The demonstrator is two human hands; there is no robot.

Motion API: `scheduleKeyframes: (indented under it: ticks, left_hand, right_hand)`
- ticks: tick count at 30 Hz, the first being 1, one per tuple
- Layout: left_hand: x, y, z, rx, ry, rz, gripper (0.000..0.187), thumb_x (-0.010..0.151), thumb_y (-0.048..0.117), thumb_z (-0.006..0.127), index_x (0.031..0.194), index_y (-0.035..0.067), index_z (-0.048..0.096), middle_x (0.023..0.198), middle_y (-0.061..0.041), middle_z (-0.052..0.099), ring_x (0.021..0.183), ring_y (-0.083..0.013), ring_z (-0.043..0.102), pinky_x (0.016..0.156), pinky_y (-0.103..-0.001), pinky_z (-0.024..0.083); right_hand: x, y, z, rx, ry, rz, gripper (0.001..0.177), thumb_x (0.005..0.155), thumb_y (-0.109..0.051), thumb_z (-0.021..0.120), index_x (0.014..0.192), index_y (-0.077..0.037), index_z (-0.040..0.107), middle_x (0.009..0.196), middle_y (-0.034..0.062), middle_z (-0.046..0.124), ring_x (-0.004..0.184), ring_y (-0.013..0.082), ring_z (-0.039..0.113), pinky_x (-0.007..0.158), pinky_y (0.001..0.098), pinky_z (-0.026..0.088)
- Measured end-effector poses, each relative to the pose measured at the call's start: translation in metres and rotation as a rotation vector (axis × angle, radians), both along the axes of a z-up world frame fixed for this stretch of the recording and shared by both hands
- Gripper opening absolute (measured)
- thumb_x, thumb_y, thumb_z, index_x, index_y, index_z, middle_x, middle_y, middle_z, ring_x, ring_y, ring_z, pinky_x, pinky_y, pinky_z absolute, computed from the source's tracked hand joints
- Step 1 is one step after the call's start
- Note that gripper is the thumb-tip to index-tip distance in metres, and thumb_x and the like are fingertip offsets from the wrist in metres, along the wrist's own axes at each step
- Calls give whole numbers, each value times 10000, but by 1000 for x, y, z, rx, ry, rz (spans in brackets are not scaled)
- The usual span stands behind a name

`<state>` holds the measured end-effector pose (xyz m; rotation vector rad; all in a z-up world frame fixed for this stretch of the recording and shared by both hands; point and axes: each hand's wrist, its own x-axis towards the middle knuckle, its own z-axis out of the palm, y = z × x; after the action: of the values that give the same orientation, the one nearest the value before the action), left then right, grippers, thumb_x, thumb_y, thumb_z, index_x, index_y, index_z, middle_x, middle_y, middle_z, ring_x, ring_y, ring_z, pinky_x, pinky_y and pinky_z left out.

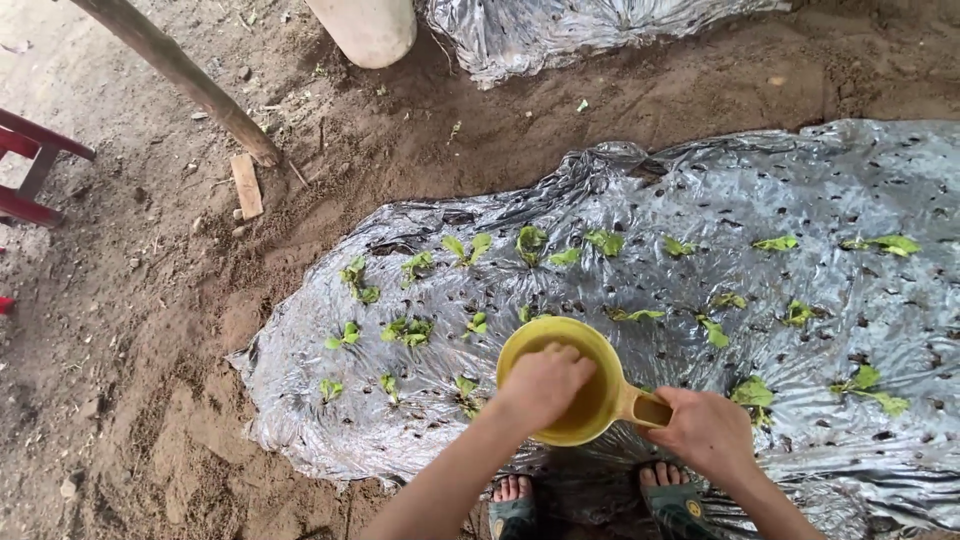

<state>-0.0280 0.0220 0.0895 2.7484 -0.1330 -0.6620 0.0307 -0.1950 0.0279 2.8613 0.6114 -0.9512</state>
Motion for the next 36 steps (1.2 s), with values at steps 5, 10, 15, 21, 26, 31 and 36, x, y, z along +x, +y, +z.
scheduleKeyframes:
  ticks: [5,10,15,21,26,31,36]
  left_hand:
    - [9,-7,-57,305,134,-247,441,945,135,713,1349,81,545,1184,-91,633,993,-207,656,879,-356,565]
    - [-17,19,69,-177,-155,-36,582,849,-85,735,1370,121,576,1359,-149,514,1207,-314,529,1040,-478,518]
    - [-25,119,115,-271,-699,312,420,723,-285,395,922,-73,697,1056,-171,774,925,-281,798,573,-149,760]
    - [-61,206,154,159,-664,478,449,810,-186,692,1221,-4,687,1297,-151,700,1239,-282,639,1101,-343,554]
    - [-117,241,186,-120,-1363,420,310,1118,-338,638,1292,-81,631,1112,-160,638,872,-176,615,769,-264,565]
    - [-81,255,136,299,-282,1068,753,847,125,789,1510,108,433,1508,-147,486,1340,-308,479,1114,-451,442]
    - [-91,228,173,-457,-628,888,557,895,26,642,1430,42,488,1539,-176,496,1493,-326,422,1208,-430,421]
  right_hand:
    - [0,-1,6,19,36,-10,445,815,-791,476,771,-362,587,605,-184,578,514,-26,521,452,108,389]
    - [4,-14,-14,25,-1,33,414,773,-797,539,899,-410,615,634,-200,625,518,-32,548,447,106,435]
    - [5,-14,-18,56,-1,4,389,784,-736,586,1006,-420,632,655,-189,650,526,-21,566,449,112,464]
    - [4,-17,-27,70,-16,40,442,771,-803,550,916,-390,609,618,-198,612,485,-37,540,428,105,448]
    - [5,-12,-17,17,13,33,344,821,-723,526,963,-424,619,599,-183,572,497,-32,528,440,104,457]
    - [8,-7,-14,7,4,51,344,808,-726,577,943,-412,619,652,-193,614,525,-33,544,462,98,449]
    - [6,-14,-14,36,0,27,445,732,-809,576,942,-421,636,645,-187,638,542,-24,563,480,124,469]
